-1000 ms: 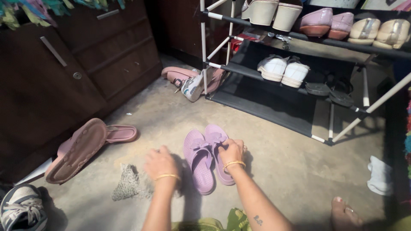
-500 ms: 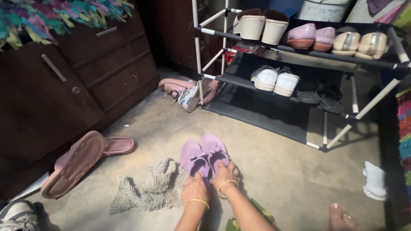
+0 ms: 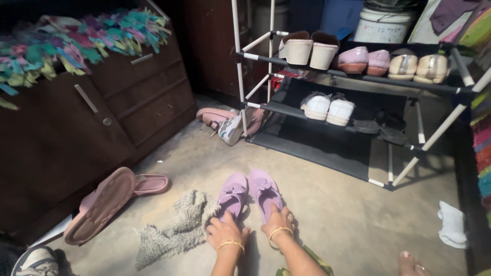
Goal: The person sits on the floor and wipes a pair of purple sandals with a cloth, then places them on a shoe rack. They then pick up a pair of pink sandals and wipe them with the same cloth.
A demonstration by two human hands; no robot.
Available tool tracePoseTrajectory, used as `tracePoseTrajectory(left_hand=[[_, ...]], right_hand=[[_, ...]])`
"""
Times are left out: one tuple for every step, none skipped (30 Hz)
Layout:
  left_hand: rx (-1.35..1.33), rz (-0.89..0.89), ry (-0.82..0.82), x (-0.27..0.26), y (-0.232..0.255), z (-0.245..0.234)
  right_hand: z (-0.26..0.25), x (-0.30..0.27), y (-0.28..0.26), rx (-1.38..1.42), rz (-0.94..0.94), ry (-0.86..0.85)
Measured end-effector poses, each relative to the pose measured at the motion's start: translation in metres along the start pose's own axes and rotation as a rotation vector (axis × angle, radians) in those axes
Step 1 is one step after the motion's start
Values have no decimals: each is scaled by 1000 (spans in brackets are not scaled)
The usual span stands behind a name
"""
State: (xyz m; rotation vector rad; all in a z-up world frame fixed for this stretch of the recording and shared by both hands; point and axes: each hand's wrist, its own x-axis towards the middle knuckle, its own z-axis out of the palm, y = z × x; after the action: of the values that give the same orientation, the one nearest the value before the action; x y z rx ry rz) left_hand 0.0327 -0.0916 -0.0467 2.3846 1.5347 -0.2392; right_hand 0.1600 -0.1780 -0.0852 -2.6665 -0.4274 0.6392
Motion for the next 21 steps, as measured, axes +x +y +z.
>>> tracePoseTrajectory(left_hand=[[-30,-8,37,-1,-2,5],[-59,-16,73,0,-6,13],[-92,-25,116,6,-6,18],[-102,-45,81,12,-7,25],[-114,-62,51,19,-9,33],[-126,-79,22,30,-9,39],[-292,-108,1,44,-5,47],[-458,-134,-21,59,0,54],[-622,-158,-46,73,4,61],[-826,-76,27,85,14,67],[-1028,9,97,93,25,72],[-1228,98,167,101,32,73],[-1239,146,124,106,38,72],[-1279,182,90,107,43,68],[-1345,209,60,105,46,61],[-1515,179,-10,101,50,50],[-1667,138,-74,90,50,41],[-1785,105,-130,80,51,30],[-1767,79,-207,72,53,16],[-1747,52,-285,64,54,2],[-1693,38,-374,58,55,-13]], right_hand=[[1,0,2,6,4,8],[0,-1,4,11,8,16],[-2,2,5,19,6,28],[-6,4,6,67,12,6],[-12,7,4,106,16,-11],[-17,11,2,169,20,-40],[-22,14,1,311,35,-82],[-28,19,0,478,56,-132],[-33,22,-3,675,94,-192],[-39,26,-7,912,122,-289],[-44,29,-12,1155,175,-383],[-45,29,-15,1372,242,-479],[-48,30,-18,1434,202,-504],[-51,31,-21,1486,154,-533],[-53,31,-21,1529,101,-548],[-57,33,-24,1591,54,-520],[-59,33,-25,1652,17,-490],[-61,32,-24,1713,-22,-460],[-64,31,-25,1679,-23,-466],[-66,29,-26,1644,-23,-473],[-70,30,-31,1611,-27,-477]])
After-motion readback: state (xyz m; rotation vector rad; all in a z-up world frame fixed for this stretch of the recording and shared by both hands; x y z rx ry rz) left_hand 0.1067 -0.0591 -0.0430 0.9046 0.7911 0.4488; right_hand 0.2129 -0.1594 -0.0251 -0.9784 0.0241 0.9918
